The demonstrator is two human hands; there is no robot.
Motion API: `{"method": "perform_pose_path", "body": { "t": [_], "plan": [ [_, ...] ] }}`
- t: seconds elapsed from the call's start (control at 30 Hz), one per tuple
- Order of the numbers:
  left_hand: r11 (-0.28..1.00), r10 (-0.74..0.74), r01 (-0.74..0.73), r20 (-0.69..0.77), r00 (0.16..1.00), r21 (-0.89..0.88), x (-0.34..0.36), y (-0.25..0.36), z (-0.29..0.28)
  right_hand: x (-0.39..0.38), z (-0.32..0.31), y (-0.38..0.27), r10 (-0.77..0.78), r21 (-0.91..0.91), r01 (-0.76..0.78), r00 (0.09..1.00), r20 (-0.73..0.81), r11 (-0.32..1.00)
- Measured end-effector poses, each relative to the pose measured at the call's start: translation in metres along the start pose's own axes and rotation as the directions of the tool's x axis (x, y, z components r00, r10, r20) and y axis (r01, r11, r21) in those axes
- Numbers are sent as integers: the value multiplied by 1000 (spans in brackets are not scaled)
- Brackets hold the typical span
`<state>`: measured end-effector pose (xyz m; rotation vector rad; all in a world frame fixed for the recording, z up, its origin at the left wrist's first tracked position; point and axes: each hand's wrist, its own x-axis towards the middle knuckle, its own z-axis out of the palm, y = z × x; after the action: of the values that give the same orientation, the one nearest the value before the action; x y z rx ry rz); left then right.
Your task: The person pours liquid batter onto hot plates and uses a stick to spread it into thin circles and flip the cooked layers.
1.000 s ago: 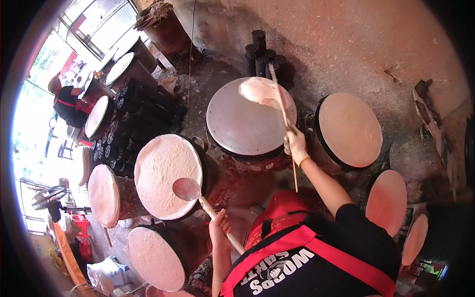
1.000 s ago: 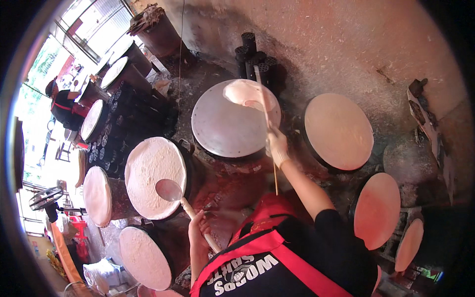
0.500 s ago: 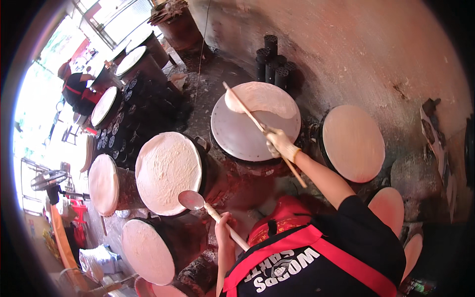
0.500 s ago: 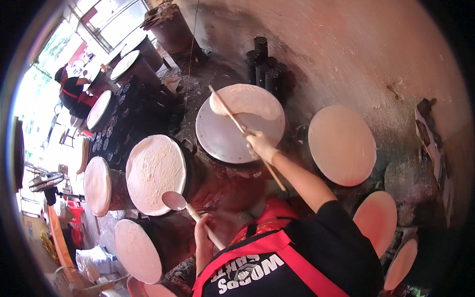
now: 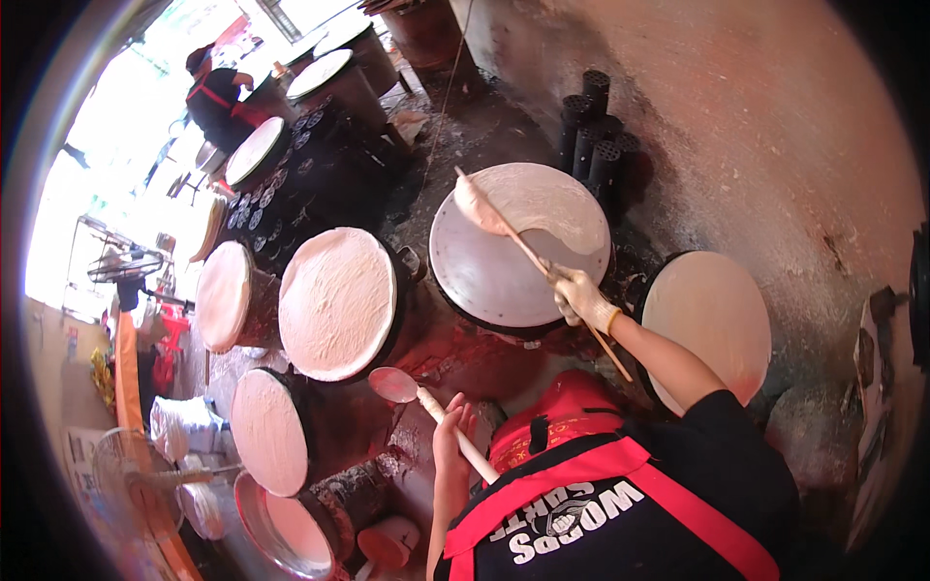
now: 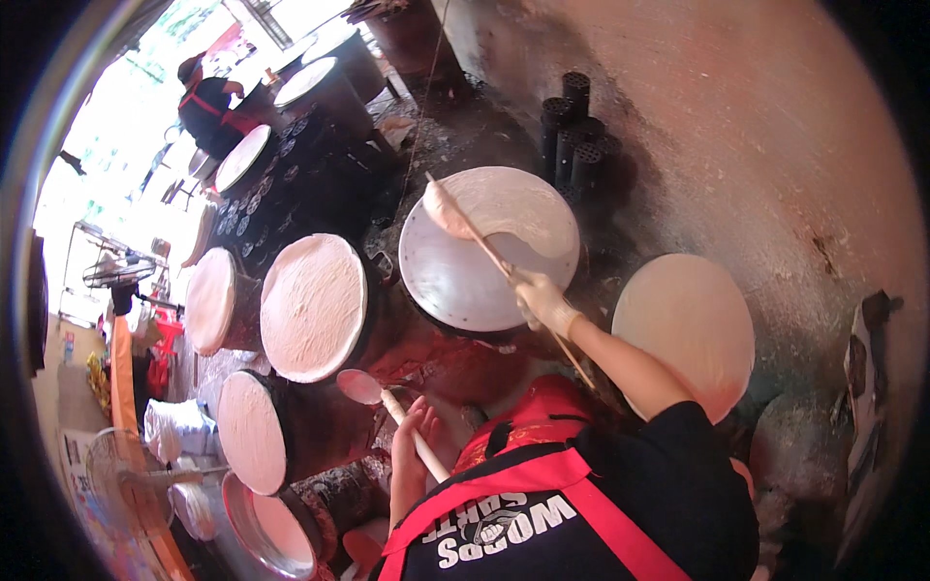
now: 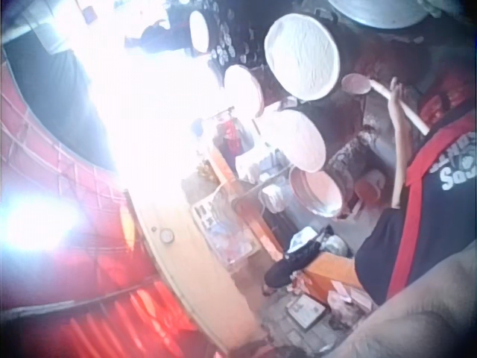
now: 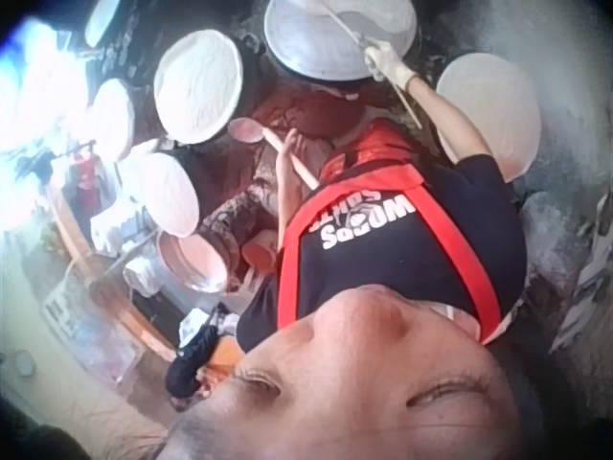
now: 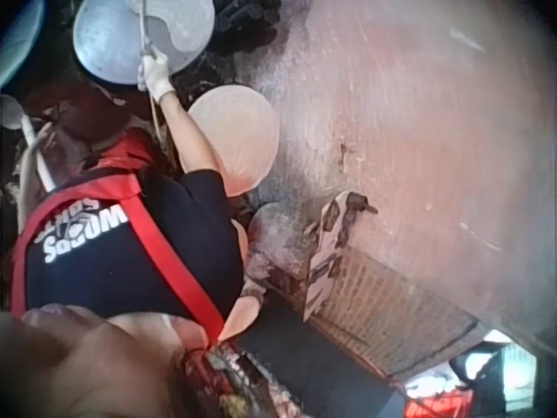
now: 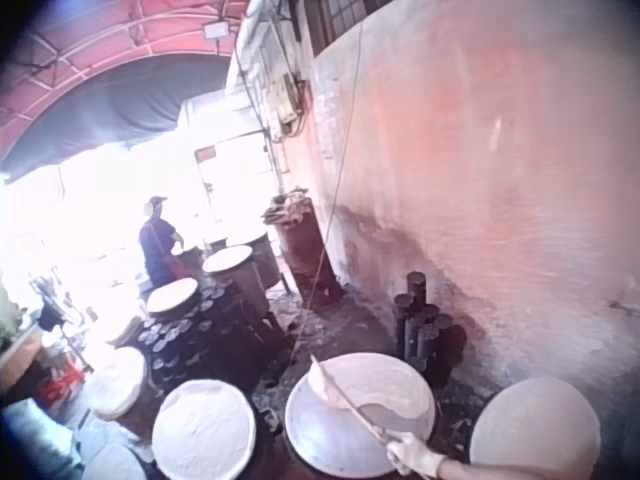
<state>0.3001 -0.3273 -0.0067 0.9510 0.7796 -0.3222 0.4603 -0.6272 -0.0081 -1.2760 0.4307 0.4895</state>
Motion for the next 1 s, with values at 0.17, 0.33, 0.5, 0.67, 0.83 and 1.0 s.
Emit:
{"method": "perform_pose_path", "body": {
  "t": [0.17,0.33,0.5,0.67,0.83,1.0],
  "plan": [
    [998,-12,2,-145,989,-67,-18,-27,8,-28,-55,-18,65,-43,-58,976,206,997],
    [999,34,-40,-183,983,-27,-37,-38,25,36,-78,-31,-67,-147,54,994,-90,988],
    [995,7,-29,-219,976,-96,-42,-50,19,8,-56,-37,98,-259,-25,957,273,965],
    [992,27,-56,-241,970,-116,-48,-43,23,4,-112,-57,152,-312,-59,948,281,948],
    [994,28,-56,-279,960,-92,-54,-32,28,54,-97,-61,96,-315,-18,968,233,949],
    [995,-1,-33,-342,940,-92,-69,-38,28,24,-122,-75,304,-436,-114,866,397,893]
  ]
}}
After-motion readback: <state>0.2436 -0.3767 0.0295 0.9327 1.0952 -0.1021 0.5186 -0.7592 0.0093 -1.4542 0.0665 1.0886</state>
